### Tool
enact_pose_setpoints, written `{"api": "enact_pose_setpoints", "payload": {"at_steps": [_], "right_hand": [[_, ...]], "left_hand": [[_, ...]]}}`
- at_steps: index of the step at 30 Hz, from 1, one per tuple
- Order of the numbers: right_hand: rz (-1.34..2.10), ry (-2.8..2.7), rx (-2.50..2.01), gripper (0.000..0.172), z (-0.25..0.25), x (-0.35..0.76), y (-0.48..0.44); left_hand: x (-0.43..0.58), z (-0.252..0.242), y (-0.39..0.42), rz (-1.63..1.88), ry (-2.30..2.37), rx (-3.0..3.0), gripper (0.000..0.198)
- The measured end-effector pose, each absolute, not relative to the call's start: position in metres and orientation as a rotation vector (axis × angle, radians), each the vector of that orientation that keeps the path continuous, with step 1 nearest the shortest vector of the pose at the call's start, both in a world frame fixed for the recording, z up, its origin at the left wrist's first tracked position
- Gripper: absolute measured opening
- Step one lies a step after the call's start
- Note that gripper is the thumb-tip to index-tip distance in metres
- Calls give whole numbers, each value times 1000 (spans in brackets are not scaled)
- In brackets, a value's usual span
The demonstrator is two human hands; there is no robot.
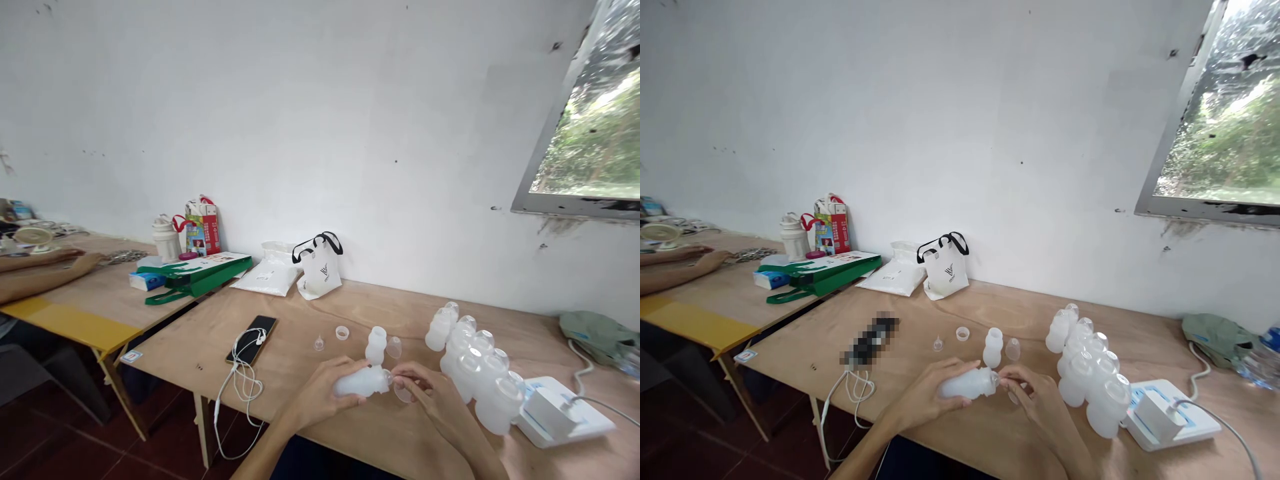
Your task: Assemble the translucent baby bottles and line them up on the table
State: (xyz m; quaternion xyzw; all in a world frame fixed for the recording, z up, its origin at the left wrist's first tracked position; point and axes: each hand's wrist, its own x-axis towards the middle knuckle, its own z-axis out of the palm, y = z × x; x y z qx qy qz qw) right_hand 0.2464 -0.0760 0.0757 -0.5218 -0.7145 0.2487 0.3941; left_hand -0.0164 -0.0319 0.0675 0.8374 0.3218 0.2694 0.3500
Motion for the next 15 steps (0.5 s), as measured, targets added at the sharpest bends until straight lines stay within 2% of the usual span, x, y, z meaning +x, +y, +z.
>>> {"api": "enact_pose_setpoints", "payload": {"at_steps": [8, 11, 15], "right_hand": [[613, -1839, -1302, 34, 71, 240, -77], [566, -1850, -1297, 32, 71, 238, -80], [498, -1906, -1246, 30, 73, 234, -87]], "left_hand": [[-24, 76, -35, 748, 808, 2222, 59], [-24, 79, -35, 802, 743, 2096, 57], [-30, 83, -32, 700, 677, 1885, 53]]}}
